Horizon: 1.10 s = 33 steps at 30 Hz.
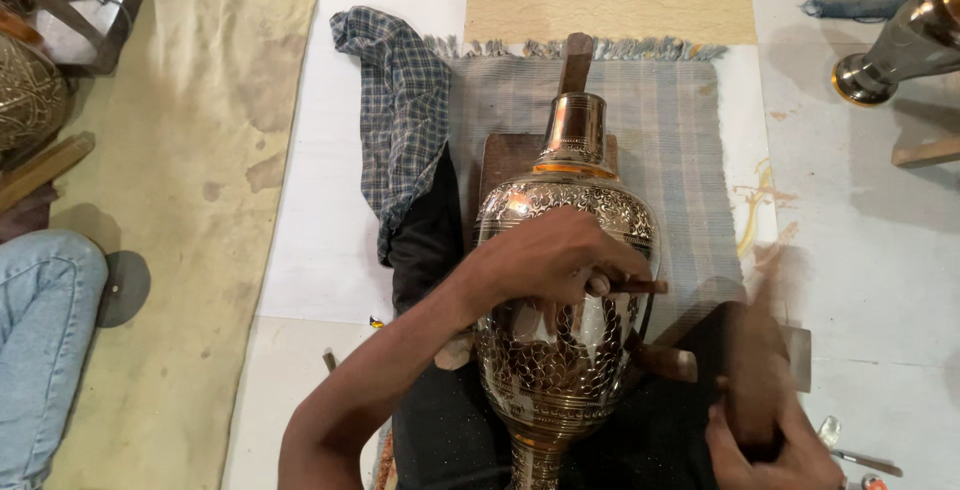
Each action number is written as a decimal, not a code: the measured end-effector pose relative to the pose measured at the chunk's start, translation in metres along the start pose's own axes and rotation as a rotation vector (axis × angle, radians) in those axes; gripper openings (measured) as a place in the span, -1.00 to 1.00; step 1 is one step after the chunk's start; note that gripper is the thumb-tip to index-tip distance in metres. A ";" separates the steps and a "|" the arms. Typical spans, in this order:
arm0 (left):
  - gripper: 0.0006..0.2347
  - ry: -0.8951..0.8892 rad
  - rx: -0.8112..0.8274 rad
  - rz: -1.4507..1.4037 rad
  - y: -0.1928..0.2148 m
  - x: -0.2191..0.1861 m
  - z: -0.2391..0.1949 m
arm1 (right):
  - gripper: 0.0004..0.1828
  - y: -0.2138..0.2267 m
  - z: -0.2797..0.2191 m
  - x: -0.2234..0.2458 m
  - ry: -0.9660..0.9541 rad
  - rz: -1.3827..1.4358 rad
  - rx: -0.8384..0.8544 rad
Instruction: The person uses a chisel and wooden mallet to engrave decorative patterns on a large metal vessel. They repeatedly strike the chisel along the surface to create fine lines and motifs.
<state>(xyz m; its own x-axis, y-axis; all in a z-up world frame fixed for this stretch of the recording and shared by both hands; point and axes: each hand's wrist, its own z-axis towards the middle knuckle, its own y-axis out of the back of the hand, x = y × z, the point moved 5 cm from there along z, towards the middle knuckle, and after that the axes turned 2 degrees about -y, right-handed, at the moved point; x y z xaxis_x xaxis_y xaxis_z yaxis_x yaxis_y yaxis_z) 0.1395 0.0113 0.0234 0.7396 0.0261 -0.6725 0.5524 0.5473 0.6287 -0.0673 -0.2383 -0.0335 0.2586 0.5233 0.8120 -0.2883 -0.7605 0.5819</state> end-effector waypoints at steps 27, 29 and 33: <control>-0.79 0.656 -1.335 0.199 -0.048 -0.071 -0.064 | 0.16 -0.042 0.087 0.299 0.605 -1.285 0.777; -0.86 0.733 -1.311 0.188 -0.050 -0.067 -0.063 | 0.14 -0.048 0.083 0.304 0.744 -1.337 0.802; -0.82 0.706 -1.332 0.159 -0.054 -0.069 -0.064 | 0.16 -0.054 0.081 0.306 0.656 -1.228 0.806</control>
<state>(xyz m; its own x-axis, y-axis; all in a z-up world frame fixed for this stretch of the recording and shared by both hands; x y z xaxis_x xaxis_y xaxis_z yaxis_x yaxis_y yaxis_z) 0.0341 0.0336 0.0111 0.2126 0.3280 -0.9205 -0.5392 0.8250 0.1694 0.1025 -0.0682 0.1802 -0.5253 0.8446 -0.1031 0.3771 0.3397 0.8616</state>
